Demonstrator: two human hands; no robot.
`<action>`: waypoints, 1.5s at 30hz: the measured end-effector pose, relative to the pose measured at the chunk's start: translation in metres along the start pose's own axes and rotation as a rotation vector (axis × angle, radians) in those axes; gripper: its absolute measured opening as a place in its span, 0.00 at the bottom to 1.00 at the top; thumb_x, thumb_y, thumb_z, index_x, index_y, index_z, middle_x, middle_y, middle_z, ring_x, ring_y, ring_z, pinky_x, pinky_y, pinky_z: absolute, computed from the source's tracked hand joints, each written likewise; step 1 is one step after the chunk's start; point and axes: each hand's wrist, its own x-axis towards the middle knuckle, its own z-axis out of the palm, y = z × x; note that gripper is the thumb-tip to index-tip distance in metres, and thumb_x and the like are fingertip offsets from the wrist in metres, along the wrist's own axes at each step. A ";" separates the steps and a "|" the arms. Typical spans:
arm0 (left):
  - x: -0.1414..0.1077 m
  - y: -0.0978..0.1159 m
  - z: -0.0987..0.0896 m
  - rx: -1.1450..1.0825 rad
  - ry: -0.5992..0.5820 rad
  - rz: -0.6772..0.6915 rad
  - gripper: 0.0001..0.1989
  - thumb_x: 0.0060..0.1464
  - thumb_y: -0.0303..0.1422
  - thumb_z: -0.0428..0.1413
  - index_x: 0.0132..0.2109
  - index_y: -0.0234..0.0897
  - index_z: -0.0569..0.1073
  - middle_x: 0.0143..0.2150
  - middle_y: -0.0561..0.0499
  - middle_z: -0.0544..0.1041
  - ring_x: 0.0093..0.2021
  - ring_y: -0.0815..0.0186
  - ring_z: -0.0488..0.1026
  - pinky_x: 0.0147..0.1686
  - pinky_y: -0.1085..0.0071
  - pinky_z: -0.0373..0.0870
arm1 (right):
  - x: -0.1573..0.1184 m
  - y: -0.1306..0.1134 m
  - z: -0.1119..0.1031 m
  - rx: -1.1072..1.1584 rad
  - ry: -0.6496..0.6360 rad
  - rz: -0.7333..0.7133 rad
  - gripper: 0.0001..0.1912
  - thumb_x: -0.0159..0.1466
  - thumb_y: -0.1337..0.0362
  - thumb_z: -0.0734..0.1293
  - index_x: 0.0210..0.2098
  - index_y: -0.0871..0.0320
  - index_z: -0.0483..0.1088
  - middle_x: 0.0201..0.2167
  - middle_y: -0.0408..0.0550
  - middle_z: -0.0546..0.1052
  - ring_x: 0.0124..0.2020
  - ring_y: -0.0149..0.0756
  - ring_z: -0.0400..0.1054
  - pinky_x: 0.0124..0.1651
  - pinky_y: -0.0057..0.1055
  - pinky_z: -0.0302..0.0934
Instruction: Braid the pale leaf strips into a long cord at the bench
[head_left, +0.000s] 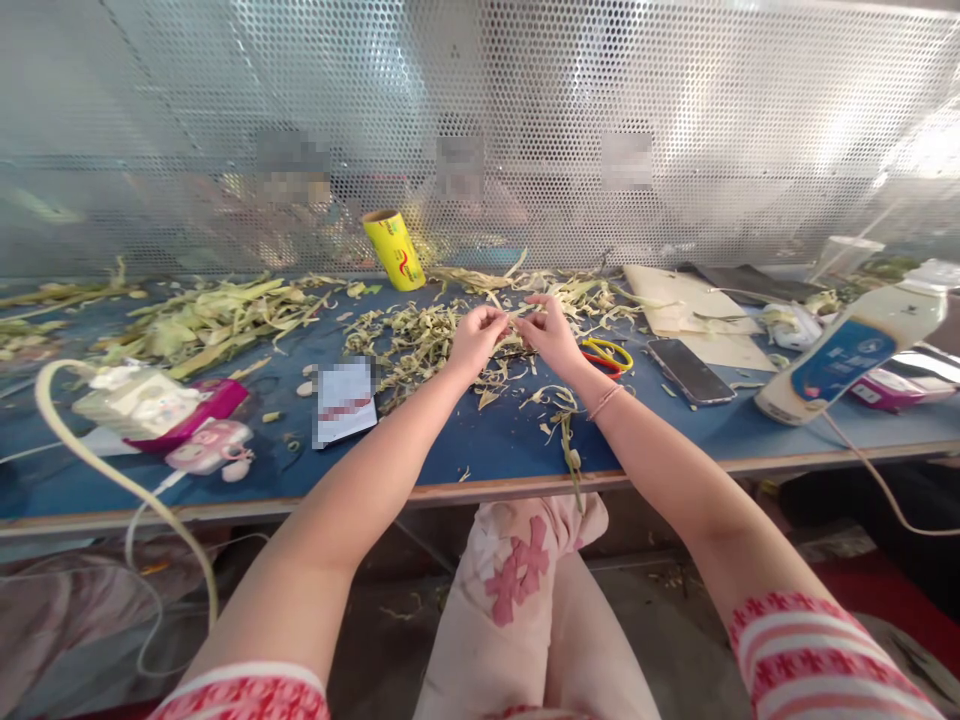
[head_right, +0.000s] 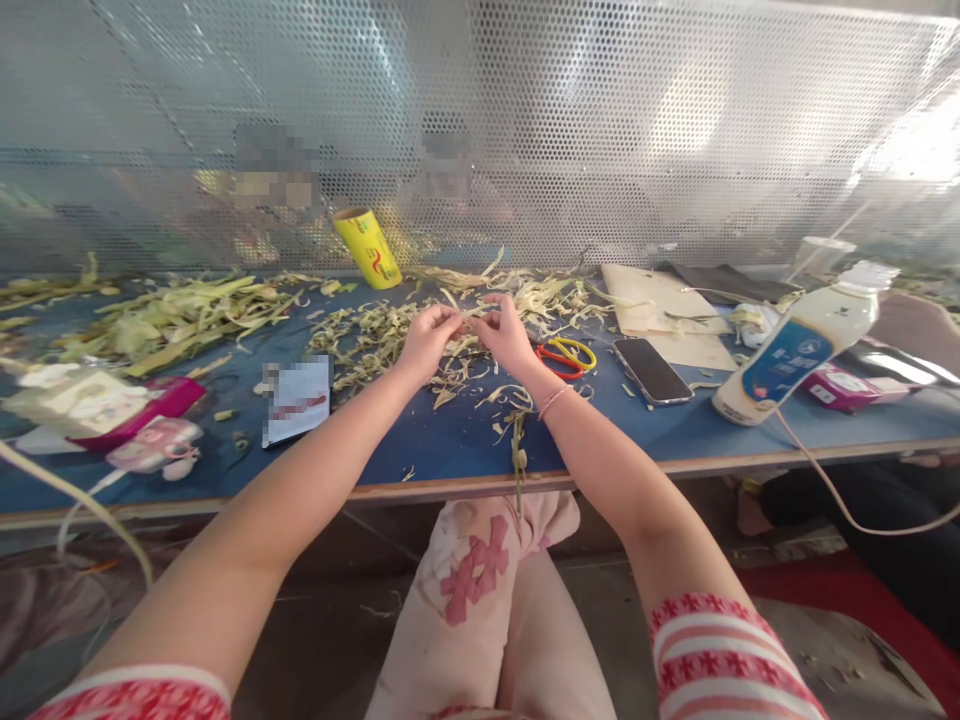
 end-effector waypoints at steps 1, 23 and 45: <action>0.001 0.000 -0.001 0.034 0.034 -0.005 0.08 0.49 0.33 0.57 0.27 0.35 0.68 0.22 0.54 0.70 0.24 0.73 0.66 0.27 0.74 0.64 | 0.000 0.001 0.000 -0.023 -0.008 -0.019 0.21 0.56 0.63 0.66 0.45 0.53 0.55 0.21 0.33 0.67 0.19 0.25 0.61 0.25 0.26 0.57; -0.006 0.007 0.002 0.246 -0.035 0.169 0.03 0.44 0.29 0.57 0.28 0.34 0.70 0.20 0.57 0.67 0.22 0.74 0.61 0.25 0.75 0.57 | -0.001 -0.011 -0.012 -0.580 0.051 -0.549 0.05 0.60 0.67 0.66 0.30 0.55 0.75 0.36 0.48 0.70 0.41 0.36 0.64 0.47 0.37 0.60; -0.006 0.008 -0.001 0.219 -0.004 0.068 0.09 0.47 0.36 0.55 0.25 0.35 0.69 0.19 0.56 0.66 0.23 0.73 0.61 0.26 0.73 0.57 | 0.008 0.001 -0.009 -0.114 0.074 -0.103 0.11 0.53 0.68 0.66 0.37 0.58 0.67 0.30 0.43 0.74 0.32 0.29 0.69 0.41 0.31 0.64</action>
